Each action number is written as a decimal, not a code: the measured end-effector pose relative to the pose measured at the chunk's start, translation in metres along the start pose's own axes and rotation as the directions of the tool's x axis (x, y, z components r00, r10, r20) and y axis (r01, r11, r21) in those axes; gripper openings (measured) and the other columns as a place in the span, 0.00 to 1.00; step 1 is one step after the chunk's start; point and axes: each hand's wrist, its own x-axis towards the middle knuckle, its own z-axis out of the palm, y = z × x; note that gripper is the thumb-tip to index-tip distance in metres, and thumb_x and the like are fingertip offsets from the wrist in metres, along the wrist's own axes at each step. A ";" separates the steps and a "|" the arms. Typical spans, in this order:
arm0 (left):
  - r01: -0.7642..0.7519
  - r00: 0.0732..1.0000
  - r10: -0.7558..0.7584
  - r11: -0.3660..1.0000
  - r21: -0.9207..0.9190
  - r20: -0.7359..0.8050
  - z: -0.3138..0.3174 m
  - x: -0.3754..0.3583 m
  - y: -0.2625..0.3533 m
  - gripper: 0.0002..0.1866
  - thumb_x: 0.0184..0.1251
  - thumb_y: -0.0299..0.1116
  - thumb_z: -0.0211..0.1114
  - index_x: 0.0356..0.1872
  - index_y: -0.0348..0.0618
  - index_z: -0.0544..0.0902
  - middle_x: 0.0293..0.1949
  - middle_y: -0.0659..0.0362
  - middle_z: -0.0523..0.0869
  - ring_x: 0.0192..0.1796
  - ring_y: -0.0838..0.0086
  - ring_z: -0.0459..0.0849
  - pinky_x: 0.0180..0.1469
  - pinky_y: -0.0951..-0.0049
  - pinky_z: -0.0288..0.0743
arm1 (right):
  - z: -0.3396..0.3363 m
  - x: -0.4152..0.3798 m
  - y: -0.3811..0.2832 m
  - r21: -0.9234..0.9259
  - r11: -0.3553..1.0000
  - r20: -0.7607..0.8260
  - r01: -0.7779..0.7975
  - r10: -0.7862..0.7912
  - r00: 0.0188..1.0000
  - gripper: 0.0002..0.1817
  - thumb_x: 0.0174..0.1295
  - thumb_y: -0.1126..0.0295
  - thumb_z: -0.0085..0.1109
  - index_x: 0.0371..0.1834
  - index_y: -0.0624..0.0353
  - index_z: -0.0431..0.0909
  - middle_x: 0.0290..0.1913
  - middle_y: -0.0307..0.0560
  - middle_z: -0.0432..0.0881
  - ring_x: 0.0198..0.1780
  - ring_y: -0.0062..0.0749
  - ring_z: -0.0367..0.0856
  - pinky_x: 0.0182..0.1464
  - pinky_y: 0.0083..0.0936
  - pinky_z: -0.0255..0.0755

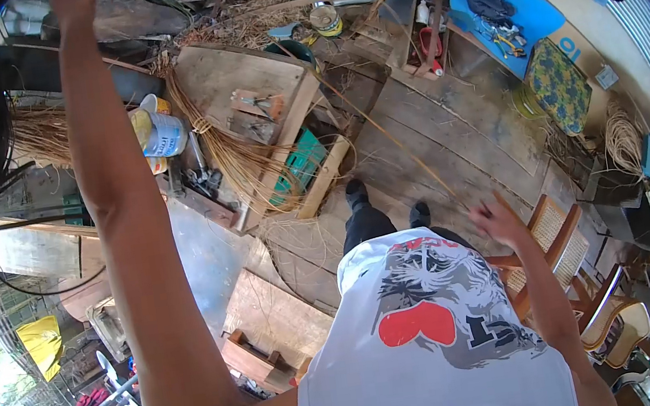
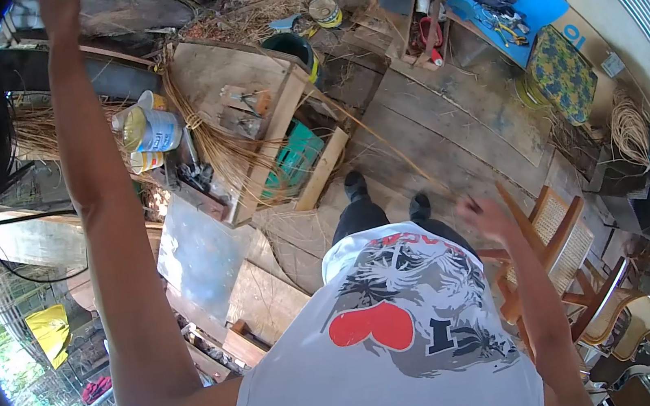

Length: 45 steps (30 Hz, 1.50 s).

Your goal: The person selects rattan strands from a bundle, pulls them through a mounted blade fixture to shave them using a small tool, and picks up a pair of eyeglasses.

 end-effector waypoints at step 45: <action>0.779 0.585 -0.810 0.574 -0.253 -0.037 -0.095 -0.334 -0.121 0.12 0.70 0.40 0.68 0.42 0.40 0.87 0.32 0.60 0.88 0.19 0.89 0.63 0.21 0.83 0.53 | 0.387 0.281 -0.371 -0.450 0.636 0.386 0.627 -0.494 0.779 0.12 0.63 0.68 0.59 0.41 0.65 0.72 0.26 0.51 0.82 0.30 0.40 0.85 0.31 0.36 0.76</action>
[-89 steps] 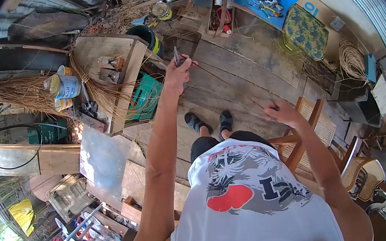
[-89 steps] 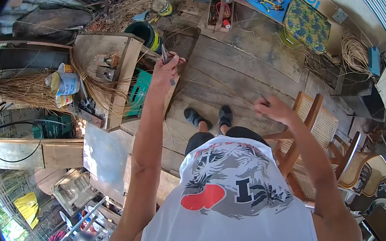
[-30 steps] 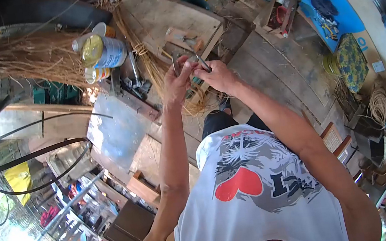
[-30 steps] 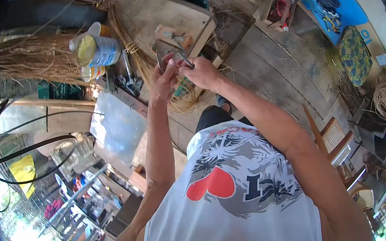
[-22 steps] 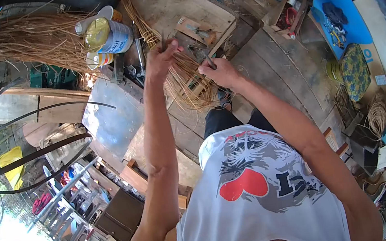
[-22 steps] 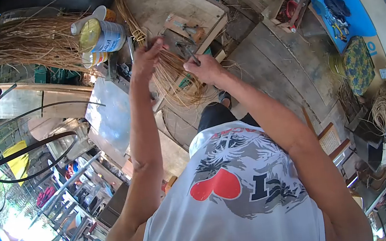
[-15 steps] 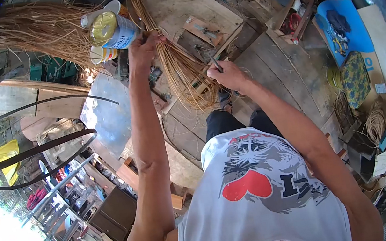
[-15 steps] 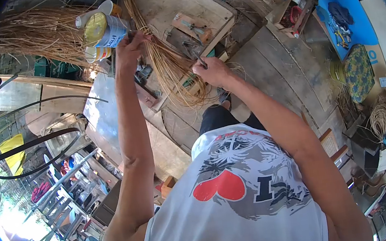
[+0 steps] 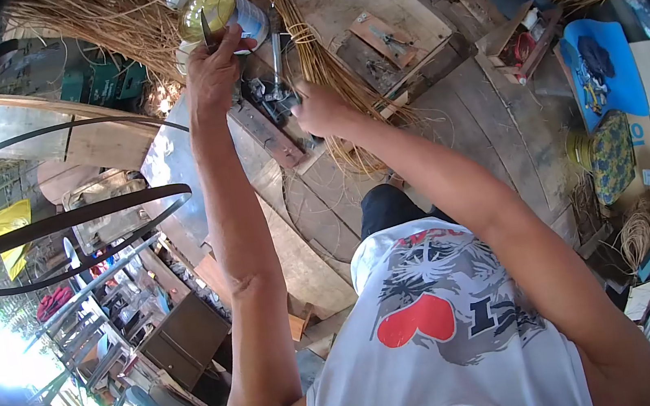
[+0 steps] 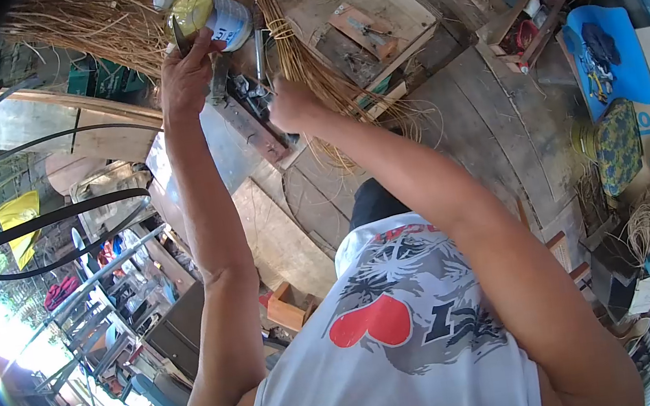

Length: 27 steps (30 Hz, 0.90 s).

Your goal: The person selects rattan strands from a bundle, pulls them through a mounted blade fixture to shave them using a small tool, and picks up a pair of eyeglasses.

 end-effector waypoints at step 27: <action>0.091 0.969 0.039 0.862 0.499 -0.244 0.004 -0.087 -0.082 0.13 0.74 0.40 0.62 0.36 0.40 0.84 0.22 0.68 0.76 0.25 0.85 0.64 0.28 0.78 0.58 | -0.010 -0.004 -0.010 -0.362 0.932 0.134 -0.012 0.065 0.989 0.18 0.70 0.58 0.54 0.53 0.60 0.76 0.41 0.55 0.86 0.45 0.43 0.87 0.45 0.37 0.81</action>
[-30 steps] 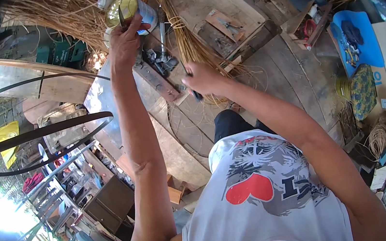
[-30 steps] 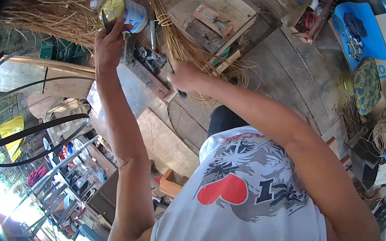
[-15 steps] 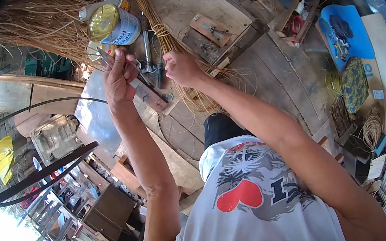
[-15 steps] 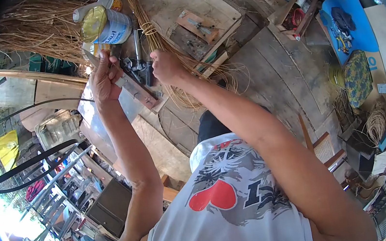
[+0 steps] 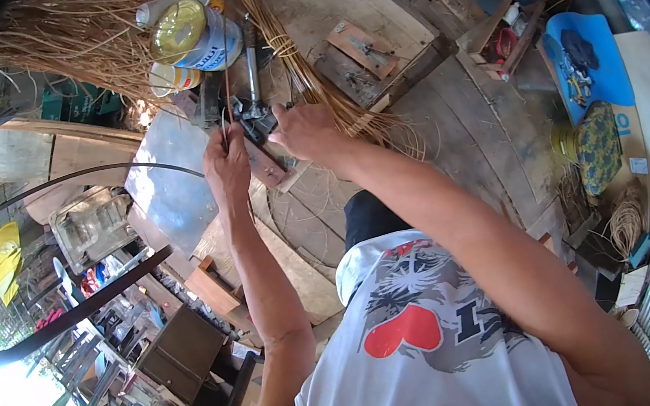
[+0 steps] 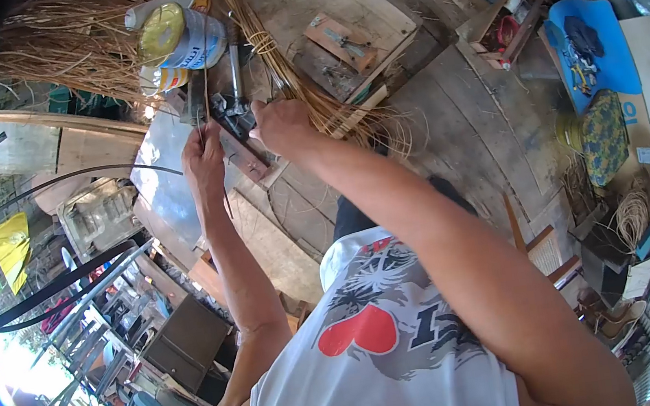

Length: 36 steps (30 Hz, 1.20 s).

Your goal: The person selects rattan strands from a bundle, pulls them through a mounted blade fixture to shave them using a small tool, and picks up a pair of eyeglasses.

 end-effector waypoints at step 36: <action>0.115 0.984 -0.147 0.955 -0.272 -0.102 0.224 -0.007 0.097 0.14 0.64 0.33 0.61 0.47 0.42 0.87 0.26 0.57 0.85 0.30 0.72 0.83 0.39 0.69 0.75 | -0.123 -0.257 0.388 0.846 0.287 0.429 -0.450 0.136 0.893 0.15 0.73 0.68 0.51 0.59 0.59 0.74 0.41 0.37 0.81 0.32 0.16 0.71 0.35 0.16 0.66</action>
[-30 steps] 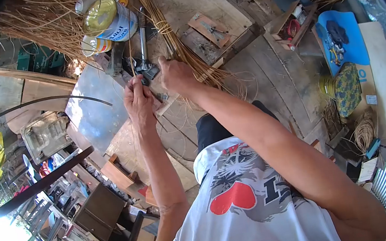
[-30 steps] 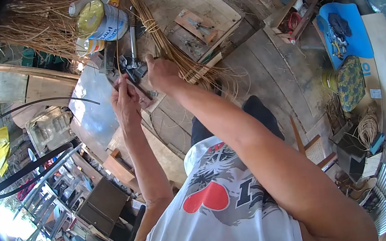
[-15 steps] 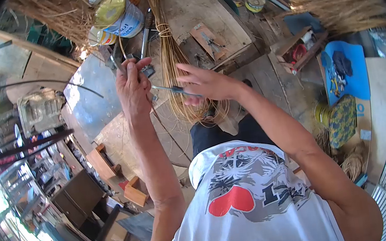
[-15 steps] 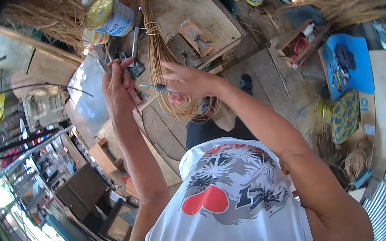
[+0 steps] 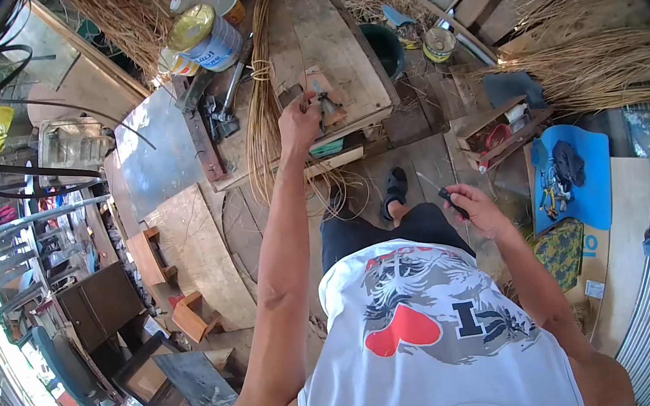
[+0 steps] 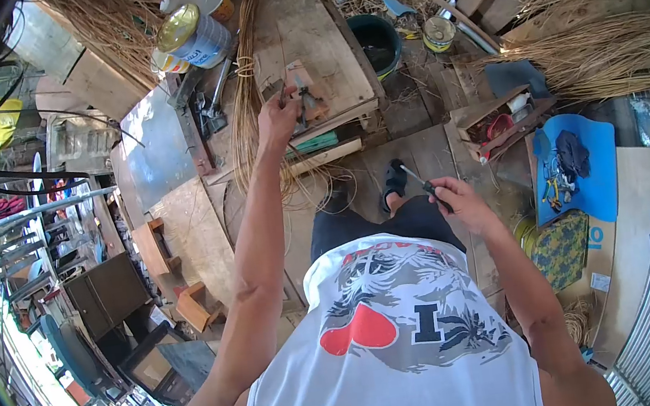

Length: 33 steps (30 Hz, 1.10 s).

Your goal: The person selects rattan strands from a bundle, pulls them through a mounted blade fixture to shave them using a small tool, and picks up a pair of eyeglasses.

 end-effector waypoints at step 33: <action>0.073 0.892 -0.024 0.993 -0.091 0.451 -0.027 0.029 -0.006 0.22 0.61 0.32 0.62 0.58 0.38 0.81 0.24 0.61 0.81 0.28 0.78 0.78 0.34 0.74 0.69 | 0.073 -0.004 -0.016 -0.046 0.990 -0.158 0.132 -0.137 0.978 0.17 0.73 0.65 0.53 0.59 0.62 0.74 0.37 0.39 0.80 0.26 0.16 0.69 0.28 0.15 0.62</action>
